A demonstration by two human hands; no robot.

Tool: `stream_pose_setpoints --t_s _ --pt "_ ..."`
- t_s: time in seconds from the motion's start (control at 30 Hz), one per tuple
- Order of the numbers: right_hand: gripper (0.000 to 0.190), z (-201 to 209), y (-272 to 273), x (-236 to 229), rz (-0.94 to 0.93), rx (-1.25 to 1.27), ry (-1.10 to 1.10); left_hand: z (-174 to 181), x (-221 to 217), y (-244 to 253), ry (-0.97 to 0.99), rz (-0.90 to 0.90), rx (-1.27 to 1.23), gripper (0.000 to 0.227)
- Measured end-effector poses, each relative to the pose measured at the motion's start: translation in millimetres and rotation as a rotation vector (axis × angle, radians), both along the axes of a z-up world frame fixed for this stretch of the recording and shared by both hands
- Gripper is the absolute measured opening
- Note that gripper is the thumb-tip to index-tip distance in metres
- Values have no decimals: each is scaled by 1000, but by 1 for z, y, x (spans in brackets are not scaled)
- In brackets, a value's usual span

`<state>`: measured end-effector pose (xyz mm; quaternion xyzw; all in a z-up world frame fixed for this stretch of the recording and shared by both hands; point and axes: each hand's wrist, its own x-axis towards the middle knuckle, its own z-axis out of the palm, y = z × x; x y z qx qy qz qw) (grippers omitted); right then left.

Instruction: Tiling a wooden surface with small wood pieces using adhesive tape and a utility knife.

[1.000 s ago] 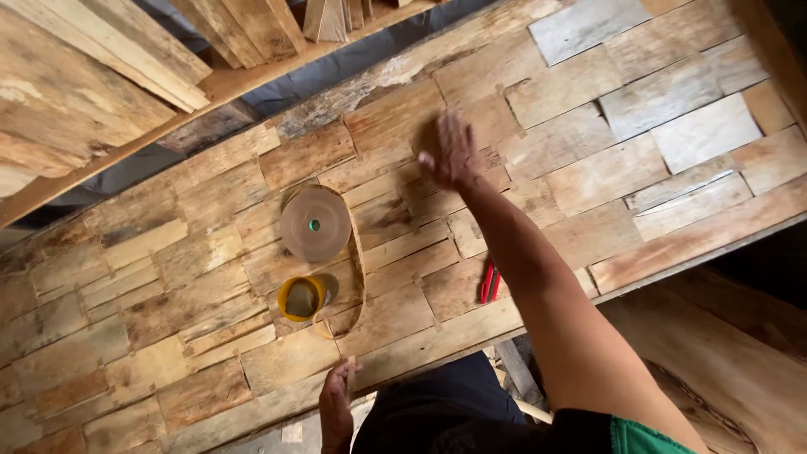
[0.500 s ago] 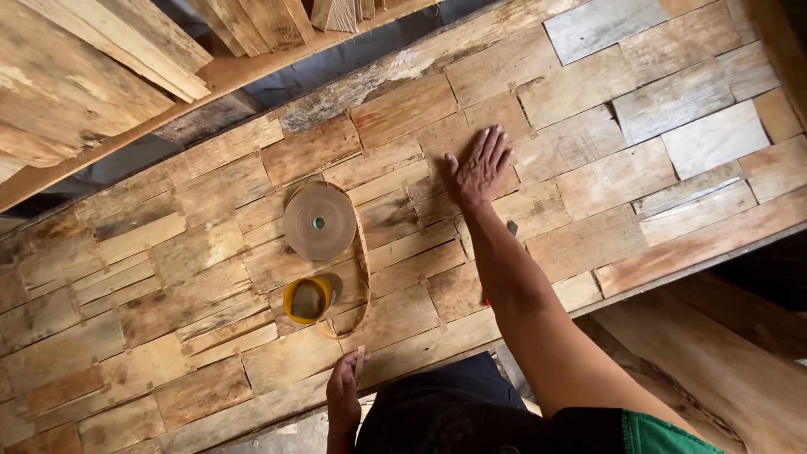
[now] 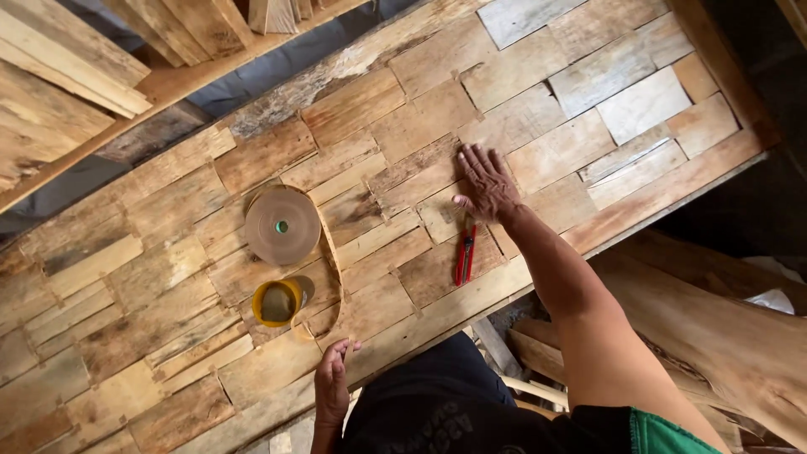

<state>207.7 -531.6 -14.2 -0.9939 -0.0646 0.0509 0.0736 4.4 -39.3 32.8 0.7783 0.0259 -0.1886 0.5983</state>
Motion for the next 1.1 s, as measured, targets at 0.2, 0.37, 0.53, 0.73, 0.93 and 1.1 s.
stream_pose_setpoints --t_s 0.2,0.37,0.53,0.73,0.93,1.1 --pt "102 -11 10 54 -67 67 52 4 -3 -6 -5 -4 8 87" --pt "107 14 25 39 -76 37 80 12 -7 -11 -8 -34 32 88" --pt "114 -1 -13 5 -28 9 83 14 -1 -18 -56 -12 18 88" --pt "113 -4 -25 -32 -229 24 29 13 -11 -19 -55 -27 33 86" --pt "117 26 -6 -25 -245 39 144 12 -15 -23 -78 -5 2 85" --pt "125 27 -17 -48 -126 65 121 11 -15 -30 -110 -36 33 87"
